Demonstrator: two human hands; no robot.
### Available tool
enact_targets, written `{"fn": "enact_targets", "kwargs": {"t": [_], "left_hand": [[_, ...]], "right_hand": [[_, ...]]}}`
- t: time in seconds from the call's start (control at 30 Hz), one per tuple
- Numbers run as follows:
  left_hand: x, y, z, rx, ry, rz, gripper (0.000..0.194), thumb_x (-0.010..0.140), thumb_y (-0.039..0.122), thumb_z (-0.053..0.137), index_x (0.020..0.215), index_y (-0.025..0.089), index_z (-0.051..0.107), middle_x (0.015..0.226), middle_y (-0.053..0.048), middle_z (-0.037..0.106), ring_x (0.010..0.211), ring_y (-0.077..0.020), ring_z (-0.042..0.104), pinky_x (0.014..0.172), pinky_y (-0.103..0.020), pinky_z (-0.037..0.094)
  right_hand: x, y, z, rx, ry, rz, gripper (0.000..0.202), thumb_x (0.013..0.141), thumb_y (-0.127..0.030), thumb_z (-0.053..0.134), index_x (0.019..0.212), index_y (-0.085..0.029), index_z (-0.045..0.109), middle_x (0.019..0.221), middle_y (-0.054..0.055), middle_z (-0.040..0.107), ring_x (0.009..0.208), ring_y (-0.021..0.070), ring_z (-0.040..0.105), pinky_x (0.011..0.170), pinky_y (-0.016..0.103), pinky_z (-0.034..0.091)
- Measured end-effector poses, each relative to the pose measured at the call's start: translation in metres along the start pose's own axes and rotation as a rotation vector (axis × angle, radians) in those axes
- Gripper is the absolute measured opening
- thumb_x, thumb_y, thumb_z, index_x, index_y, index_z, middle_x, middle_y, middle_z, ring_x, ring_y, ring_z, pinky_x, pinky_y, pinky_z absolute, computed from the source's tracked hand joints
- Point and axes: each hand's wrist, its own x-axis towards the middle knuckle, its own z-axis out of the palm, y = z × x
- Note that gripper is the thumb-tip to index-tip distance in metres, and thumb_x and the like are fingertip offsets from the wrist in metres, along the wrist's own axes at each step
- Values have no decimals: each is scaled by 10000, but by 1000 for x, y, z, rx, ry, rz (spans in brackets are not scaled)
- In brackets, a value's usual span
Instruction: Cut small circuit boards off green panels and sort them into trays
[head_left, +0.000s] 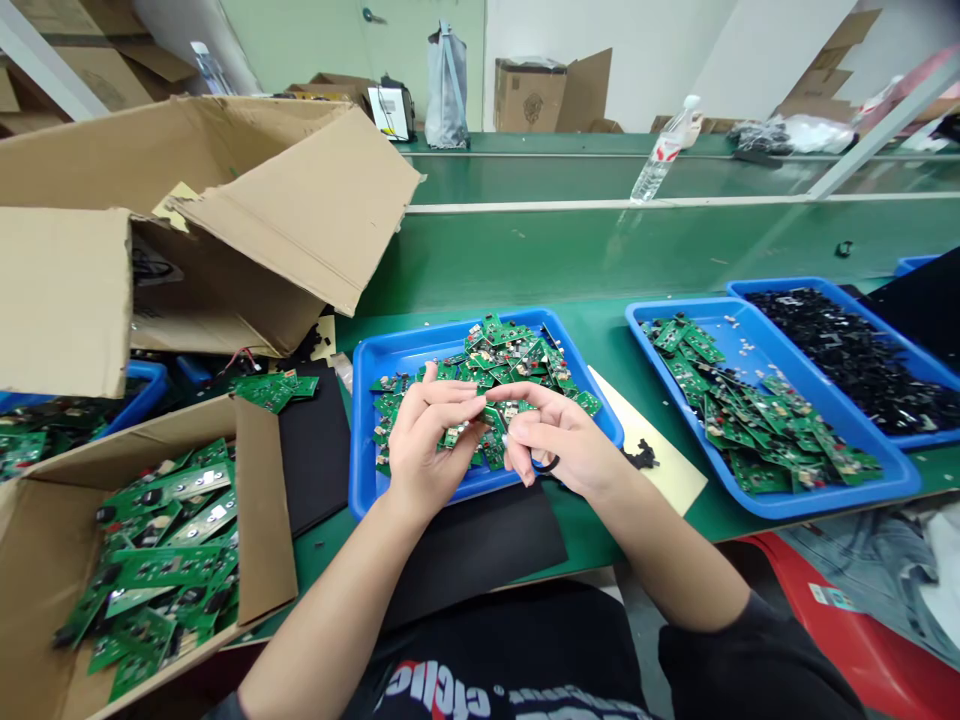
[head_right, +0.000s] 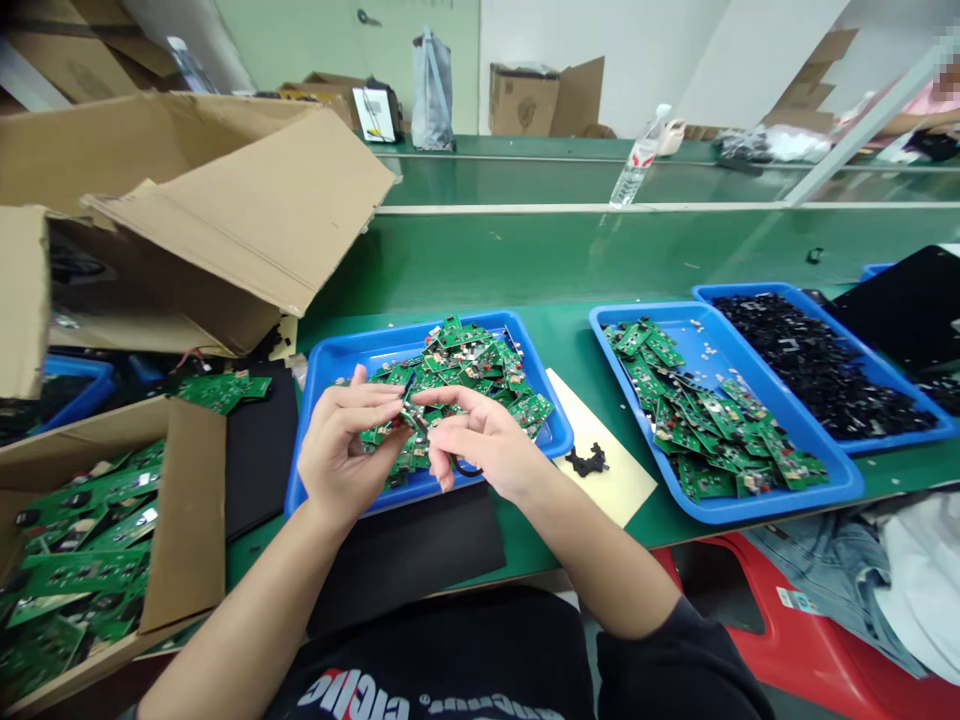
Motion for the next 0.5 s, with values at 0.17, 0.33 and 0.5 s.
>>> {"fn": "enact_targets", "kwargs": {"t": [0.17,0.33,0.5], "left_hand": [[-1,0,1,-61,2,-32,232,694,74,655,841,214,543,827,11,600,806,-120,612,894,-459,462],[1,-1,-1,-91,-48,1,253,688,60,657,862,204,541,836,0,613,830,-135,624,853,-438,496],[5,-2,-4,-85,-94,31,218,708,78,644,847,205,535,845,-1,615,850,-144,632,866,-446,493]], "right_hand": [[0,1,-1,14,-14,-15,308,772,-196,544,1077,-176,500,474,-89,553,399,77,498,481,224,425],[2,1,-3,61,-61,28,305,762,-192,545,1065,-178,512,436,-100,536,358,62,465,541,242,452],[3,0,-6,41,-62,66,304,744,-222,566,1042,-183,523,440,-98,533,354,63,467,502,231,423]]}}
